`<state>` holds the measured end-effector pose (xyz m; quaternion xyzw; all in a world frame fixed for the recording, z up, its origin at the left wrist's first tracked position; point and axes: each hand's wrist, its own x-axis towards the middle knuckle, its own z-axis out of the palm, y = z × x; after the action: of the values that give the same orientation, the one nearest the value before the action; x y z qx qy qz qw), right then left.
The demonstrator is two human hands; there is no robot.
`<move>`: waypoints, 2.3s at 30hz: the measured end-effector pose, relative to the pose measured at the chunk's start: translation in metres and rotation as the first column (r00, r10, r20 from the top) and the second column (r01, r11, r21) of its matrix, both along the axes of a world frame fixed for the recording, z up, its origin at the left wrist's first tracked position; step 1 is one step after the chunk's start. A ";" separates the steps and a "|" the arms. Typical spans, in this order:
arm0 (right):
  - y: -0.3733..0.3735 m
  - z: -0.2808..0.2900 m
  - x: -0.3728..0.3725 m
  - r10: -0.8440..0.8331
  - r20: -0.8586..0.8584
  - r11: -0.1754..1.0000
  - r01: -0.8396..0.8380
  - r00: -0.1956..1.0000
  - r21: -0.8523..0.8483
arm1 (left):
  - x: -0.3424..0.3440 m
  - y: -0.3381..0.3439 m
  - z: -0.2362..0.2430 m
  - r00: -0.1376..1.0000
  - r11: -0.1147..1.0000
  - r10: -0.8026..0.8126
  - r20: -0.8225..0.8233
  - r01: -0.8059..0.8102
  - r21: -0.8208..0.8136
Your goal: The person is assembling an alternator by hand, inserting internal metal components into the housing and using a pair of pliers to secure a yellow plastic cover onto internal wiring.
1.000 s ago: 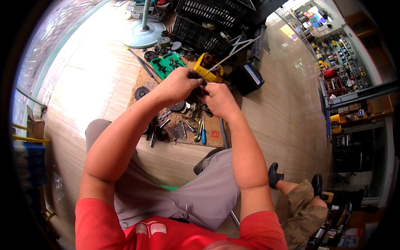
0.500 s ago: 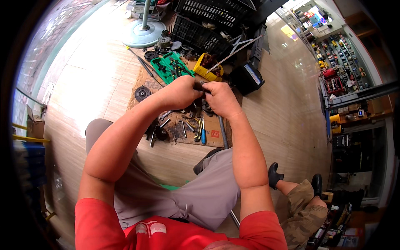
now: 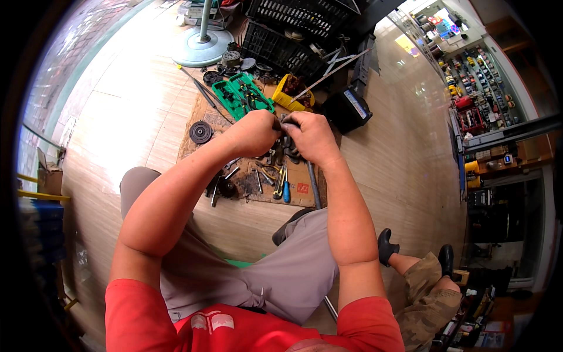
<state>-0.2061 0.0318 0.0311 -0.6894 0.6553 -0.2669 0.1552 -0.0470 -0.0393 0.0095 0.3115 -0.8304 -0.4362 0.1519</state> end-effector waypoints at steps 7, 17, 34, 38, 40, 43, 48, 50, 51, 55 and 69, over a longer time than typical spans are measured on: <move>-0.001 0.000 0.004 -0.036 -0.031 0.998 0.034 0.999 -0.061 | -0.004 -0.002 -0.010 0.989 0.989 0.142 -0.043 -0.144 -0.031; -0.001 -0.003 0.008 -0.079 0.075 0.985 0.089 0.994 -0.145 | -0.009 -0.006 -0.018 0.927 0.946 0.318 -0.200 -0.325 -0.001; 0.000 -0.007 0.019 -0.073 0.136 0.994 0.084 0.988 -0.075 | -0.012 -0.012 -0.018 0.833 0.867 0.444 -0.331 -0.305 0.394; -0.001 -0.015 0.018 -0.039 0.102 0.997 0.046 0.994 -0.065 | -0.011 -0.008 -0.009 0.825 0.878 0.432 -0.364 -0.293 0.379; -0.001 -0.018 0.017 -0.007 0.096 0.996 0.016 0.995 -0.090 | -0.009 -0.005 0.001 0.813 0.872 0.456 -0.363 -0.327 0.364; -0.001 -0.018 0.019 0.019 0.093 0.997 -0.011 0.995 -0.081 | -0.007 -0.007 0.002 0.777 0.849 0.488 -0.397 -0.318 0.423; -0.003 -0.020 0.020 0.042 0.121 0.993 -0.028 0.992 -0.118 | -0.010 -0.010 -0.002 0.650 0.791 0.562 -0.511 -0.243 0.561; -0.002 -0.020 0.021 0.035 0.124 0.996 -0.023 0.992 -0.091 | -0.010 -0.011 -0.002 0.621 0.774 0.581 -0.527 -0.221 0.593; -0.002 -0.019 0.021 0.030 0.125 0.997 -0.021 0.992 -0.078 | -0.009 -0.012 -0.001 0.612 0.759 0.585 -0.532 -0.182 0.625; 0.000 -0.015 0.023 0.017 0.108 0.999 -0.014 0.994 -0.029 | -0.007 -0.010 0.004 0.583 0.707 0.608 -0.538 -0.089 0.702; 0.000 -0.014 0.024 0.024 0.108 1.000 -0.023 0.994 -0.005 | 0.002 -0.009 0.017 0.599 0.665 0.589 -0.542 0.021 0.747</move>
<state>-0.1822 0.0317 0.0168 -0.6819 0.6373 -0.3031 0.1925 -0.0448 -0.0486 0.0267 0.2749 -0.3973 -0.7645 0.4267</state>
